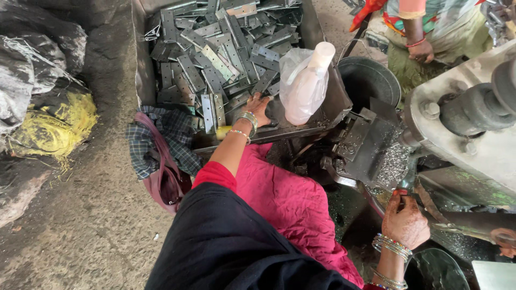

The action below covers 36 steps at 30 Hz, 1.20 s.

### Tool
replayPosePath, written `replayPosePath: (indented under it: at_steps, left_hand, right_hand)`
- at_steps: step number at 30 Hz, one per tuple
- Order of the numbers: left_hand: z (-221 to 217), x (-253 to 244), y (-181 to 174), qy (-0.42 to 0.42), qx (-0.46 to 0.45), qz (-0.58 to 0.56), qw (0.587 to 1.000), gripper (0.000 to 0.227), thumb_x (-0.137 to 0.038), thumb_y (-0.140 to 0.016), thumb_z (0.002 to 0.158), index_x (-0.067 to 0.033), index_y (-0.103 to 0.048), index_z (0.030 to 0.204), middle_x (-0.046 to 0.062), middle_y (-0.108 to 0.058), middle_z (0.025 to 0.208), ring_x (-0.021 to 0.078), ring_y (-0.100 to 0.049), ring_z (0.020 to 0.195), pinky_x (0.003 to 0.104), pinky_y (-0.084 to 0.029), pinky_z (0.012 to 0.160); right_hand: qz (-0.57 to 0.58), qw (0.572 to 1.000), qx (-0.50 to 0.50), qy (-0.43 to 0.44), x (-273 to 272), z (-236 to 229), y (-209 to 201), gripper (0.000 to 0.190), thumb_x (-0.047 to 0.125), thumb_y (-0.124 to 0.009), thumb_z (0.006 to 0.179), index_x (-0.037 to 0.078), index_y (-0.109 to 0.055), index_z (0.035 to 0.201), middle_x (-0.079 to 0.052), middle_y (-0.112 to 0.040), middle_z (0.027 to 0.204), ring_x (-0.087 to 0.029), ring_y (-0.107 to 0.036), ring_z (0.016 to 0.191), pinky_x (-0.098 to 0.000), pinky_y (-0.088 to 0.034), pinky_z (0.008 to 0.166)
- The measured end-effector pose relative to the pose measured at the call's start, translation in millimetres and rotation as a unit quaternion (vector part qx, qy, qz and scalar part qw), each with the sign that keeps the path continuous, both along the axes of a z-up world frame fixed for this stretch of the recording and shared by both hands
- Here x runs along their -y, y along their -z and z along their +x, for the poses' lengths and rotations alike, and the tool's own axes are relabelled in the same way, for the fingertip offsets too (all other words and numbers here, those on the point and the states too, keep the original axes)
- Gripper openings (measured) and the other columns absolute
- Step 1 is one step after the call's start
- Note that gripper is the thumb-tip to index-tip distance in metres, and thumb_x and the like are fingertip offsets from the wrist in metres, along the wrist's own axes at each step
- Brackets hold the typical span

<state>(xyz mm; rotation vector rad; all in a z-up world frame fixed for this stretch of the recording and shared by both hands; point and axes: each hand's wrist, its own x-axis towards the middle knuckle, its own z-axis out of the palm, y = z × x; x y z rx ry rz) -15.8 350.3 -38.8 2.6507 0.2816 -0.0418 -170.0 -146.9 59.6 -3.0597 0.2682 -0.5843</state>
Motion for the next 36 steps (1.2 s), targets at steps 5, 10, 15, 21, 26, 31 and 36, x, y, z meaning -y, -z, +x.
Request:
replayPosePath:
  at_steps: [5,10,15,21,26,31,36]
  left_hand:
    - [-2.9,-8.8,7.4,0.056,0.037,0.032,0.997,0.048,-0.031,-0.080,0.076,-0.0182,-0.070,0.121,0.012,-0.063,0.133,0.0362,-0.056,0.128,0.051,-0.050,0.106]
    - [-49.8,-1.7,1.9,-0.027,0.050,0.139,0.989,0.039,-0.025,-0.077,0.078,-0.0151,-0.070,0.115,0.008,-0.066,0.127,0.0301,-0.058,0.127,0.051,-0.049,0.102]
    - [-65.6,2.4,-13.8,-0.109,0.169,-0.008,0.980,0.054,-0.019,-0.070,0.086,-0.0158,-0.060,0.138,0.012,-0.067,0.126,0.0361,-0.066,0.107,0.052,-0.056,0.088]
    - [-52.2,13.5,7.4,-0.057,0.146,0.151,0.976,0.032,-0.013,-0.063,0.099,-0.0086,-0.059,0.131,0.016,-0.068,0.117,0.0357,-0.068,0.108,0.048,-0.059,0.082]
    - [-54.4,14.0,32.6,-0.055,0.150,0.116,0.980,0.037,-0.010,-0.065,0.084,-0.0093,-0.065,0.121,0.015,-0.067,0.120,0.0408,-0.066,0.102,0.047,-0.057,0.083]
    - [-65.1,3.4,36.7,-0.052,0.126,0.147,0.980,0.031,-0.010,-0.067,0.084,-0.0084,-0.068,0.115,0.017,-0.069,0.113,0.0385,-0.067,0.103,0.047,-0.057,0.089]
    - [-59.7,-3.5,2.1,-0.065,0.208,0.069,0.974,0.030,-0.012,-0.070,0.076,-0.0100,-0.070,0.106,0.017,-0.071,0.103,0.0408,-0.066,0.101,0.050,-0.055,0.082]
  right_hand:
    - [0.012,1.000,-0.007,0.007,1.7,0.6,1.8,0.035,0.050,-0.063,0.106,0.019,-0.078,0.107,-0.018,-0.072,0.081,-0.038,-0.071,0.076,-0.0495,-0.054,0.068]
    - [0.009,1.000,-0.005,-0.004,4.5,0.9,3.0,0.035,0.050,-0.062,0.108,0.018,-0.078,0.106,-0.017,-0.074,0.085,-0.039,-0.072,0.079,-0.0503,-0.054,0.070]
    - [0.032,0.999,-0.006,0.002,0.1,2.1,-0.7,0.035,0.051,-0.060,0.107,0.022,-0.078,0.114,-0.018,-0.075,0.088,-0.040,-0.072,0.082,-0.0512,-0.054,0.071]
    - [0.030,0.999,-0.011,-0.002,-2.9,-1.8,-6.3,0.036,0.053,-0.057,0.108,0.024,-0.077,0.115,-0.018,-0.075,0.088,-0.041,-0.072,0.081,-0.0515,-0.054,0.070]
    - [0.042,0.999,0.000,-0.002,-6.2,-1.3,-10.4,0.037,0.053,-0.057,0.107,0.022,-0.077,0.108,-0.017,-0.075,0.090,-0.042,-0.072,0.081,-0.0527,-0.054,0.070]
    - [0.046,0.999,-0.019,0.007,-4.4,-5.9,-9.1,0.037,0.052,-0.058,0.106,0.020,-0.075,0.104,-0.020,-0.074,0.088,-0.043,-0.071,0.080,-0.0533,-0.054,0.069]
    - [0.061,0.998,-0.023,0.000,-3.6,-0.5,-12.1,0.037,0.052,-0.058,0.106,0.018,-0.074,0.104,-0.021,-0.074,0.086,-0.043,-0.071,0.080,-0.0537,-0.054,0.069]
